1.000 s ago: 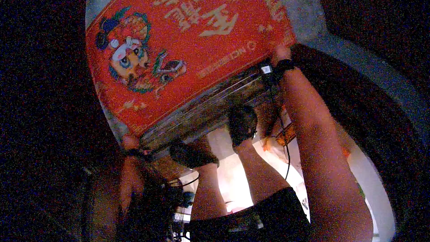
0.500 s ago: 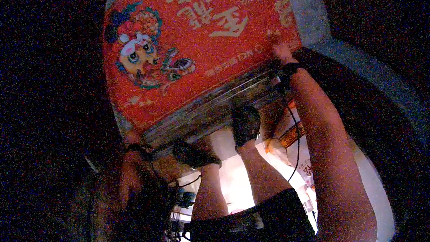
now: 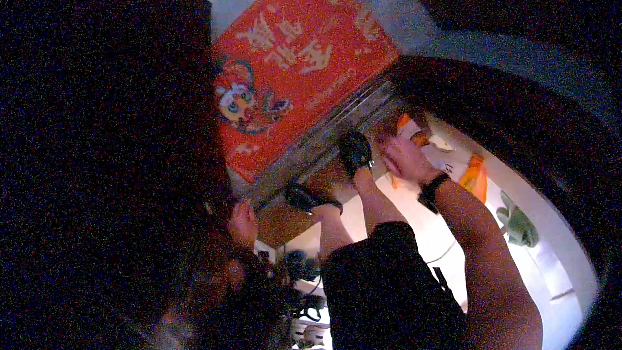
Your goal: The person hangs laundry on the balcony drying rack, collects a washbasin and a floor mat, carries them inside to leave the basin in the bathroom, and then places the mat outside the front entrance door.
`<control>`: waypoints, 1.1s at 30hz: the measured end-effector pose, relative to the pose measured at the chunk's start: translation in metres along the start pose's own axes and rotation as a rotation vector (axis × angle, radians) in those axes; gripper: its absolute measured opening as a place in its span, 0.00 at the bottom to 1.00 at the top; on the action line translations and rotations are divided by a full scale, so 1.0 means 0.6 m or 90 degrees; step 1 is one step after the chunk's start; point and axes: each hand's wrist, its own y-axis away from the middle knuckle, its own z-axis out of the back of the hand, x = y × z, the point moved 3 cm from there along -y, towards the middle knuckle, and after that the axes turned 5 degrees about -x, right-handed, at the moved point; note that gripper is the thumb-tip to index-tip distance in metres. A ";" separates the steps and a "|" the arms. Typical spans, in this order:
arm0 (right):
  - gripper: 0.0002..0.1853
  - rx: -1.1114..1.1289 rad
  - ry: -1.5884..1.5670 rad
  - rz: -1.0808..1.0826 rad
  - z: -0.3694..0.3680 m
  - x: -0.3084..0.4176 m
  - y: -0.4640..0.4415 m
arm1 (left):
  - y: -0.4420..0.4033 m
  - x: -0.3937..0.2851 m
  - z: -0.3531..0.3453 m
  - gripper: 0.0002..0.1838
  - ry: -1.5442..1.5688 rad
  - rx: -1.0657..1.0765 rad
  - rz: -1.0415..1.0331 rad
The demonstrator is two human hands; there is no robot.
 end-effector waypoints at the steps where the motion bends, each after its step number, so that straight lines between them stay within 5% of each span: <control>1: 0.15 0.042 0.018 0.007 0.015 0.021 0.042 | 0.004 -0.028 0.041 0.11 -0.019 0.015 -0.133; 5: 0.12 0.084 0.004 -0.039 0.071 0.098 0.195 | 0.015 -0.124 0.200 0.11 0.016 -0.026 -0.203; 11: 0.13 0.060 0.093 -0.183 0.142 0.113 0.413 | 0.085 -0.326 0.430 0.09 0.243 -0.266 -0.226; 15: 0.13 0.049 0.129 -0.251 0.223 0.157 0.526 | 0.176 -0.413 0.572 0.08 0.417 -0.205 -0.161; 20: 0.14 -0.069 0.106 -0.386 0.266 0.155 0.648 | 0.259 -0.541 0.750 0.13 0.373 -0.405 -0.356; 28: 0.09 -0.337 0.059 -0.422 0.354 0.217 0.725 | 0.205 -0.731 0.991 0.32 0.325 -0.441 -0.421; 33: 0.10 -0.427 -0.040 -0.550 0.412 0.230 0.733 | 0.091 -0.757 1.038 0.19 0.354 -0.265 -0.326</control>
